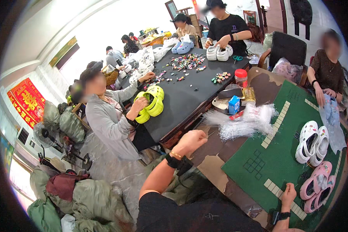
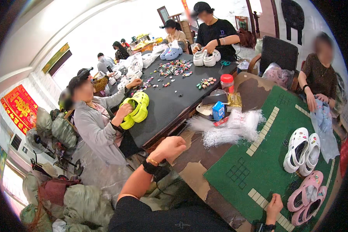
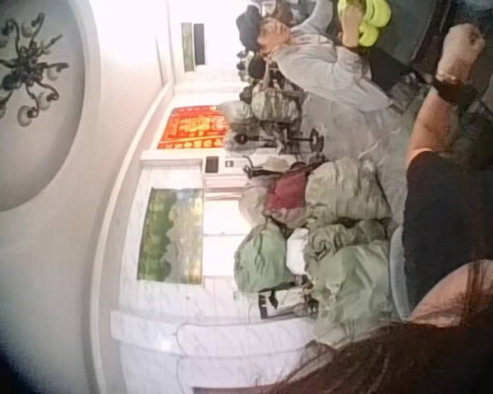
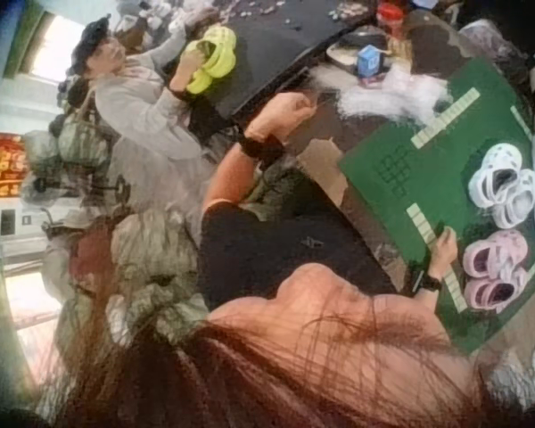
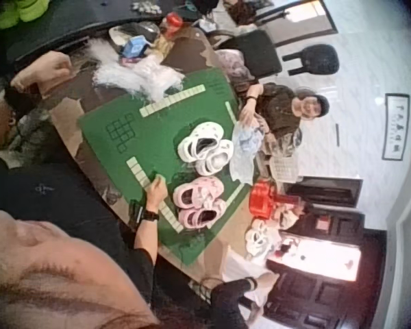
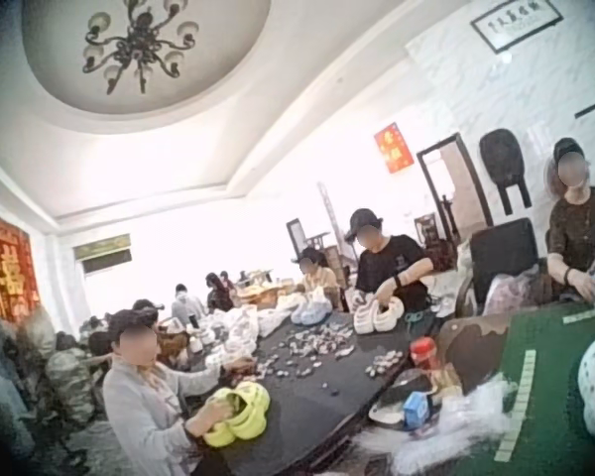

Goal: Attaching decorative charms to foam clogs in a manufacturing setting.

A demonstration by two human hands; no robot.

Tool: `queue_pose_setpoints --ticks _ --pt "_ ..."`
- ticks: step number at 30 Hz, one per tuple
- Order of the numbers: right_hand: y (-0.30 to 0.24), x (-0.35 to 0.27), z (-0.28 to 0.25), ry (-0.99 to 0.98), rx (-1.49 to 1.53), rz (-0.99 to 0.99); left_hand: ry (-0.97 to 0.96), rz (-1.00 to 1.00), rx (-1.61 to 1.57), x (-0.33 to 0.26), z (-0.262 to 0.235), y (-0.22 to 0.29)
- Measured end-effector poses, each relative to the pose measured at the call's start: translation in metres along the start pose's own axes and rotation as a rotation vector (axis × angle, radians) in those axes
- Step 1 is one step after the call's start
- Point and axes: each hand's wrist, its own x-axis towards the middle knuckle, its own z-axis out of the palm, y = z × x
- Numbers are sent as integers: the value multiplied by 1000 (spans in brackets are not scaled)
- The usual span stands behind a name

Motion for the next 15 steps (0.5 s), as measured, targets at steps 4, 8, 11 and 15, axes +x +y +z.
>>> queue_pose_setpoints --ticks 4,8,11,15 --pt "4 3 4 28 -18 -37 -8 -85 146 28 -41 -39" --pt "-1 2 0 52 16 -55 549 -169 485 51 -82 -134" --pt "-3 -2 -4 74 -35 -73 667 -384 708 50 -117 -208" --pt "-11 -13 -10 69 -143 -36 473 -421 472 52 -114 -179"
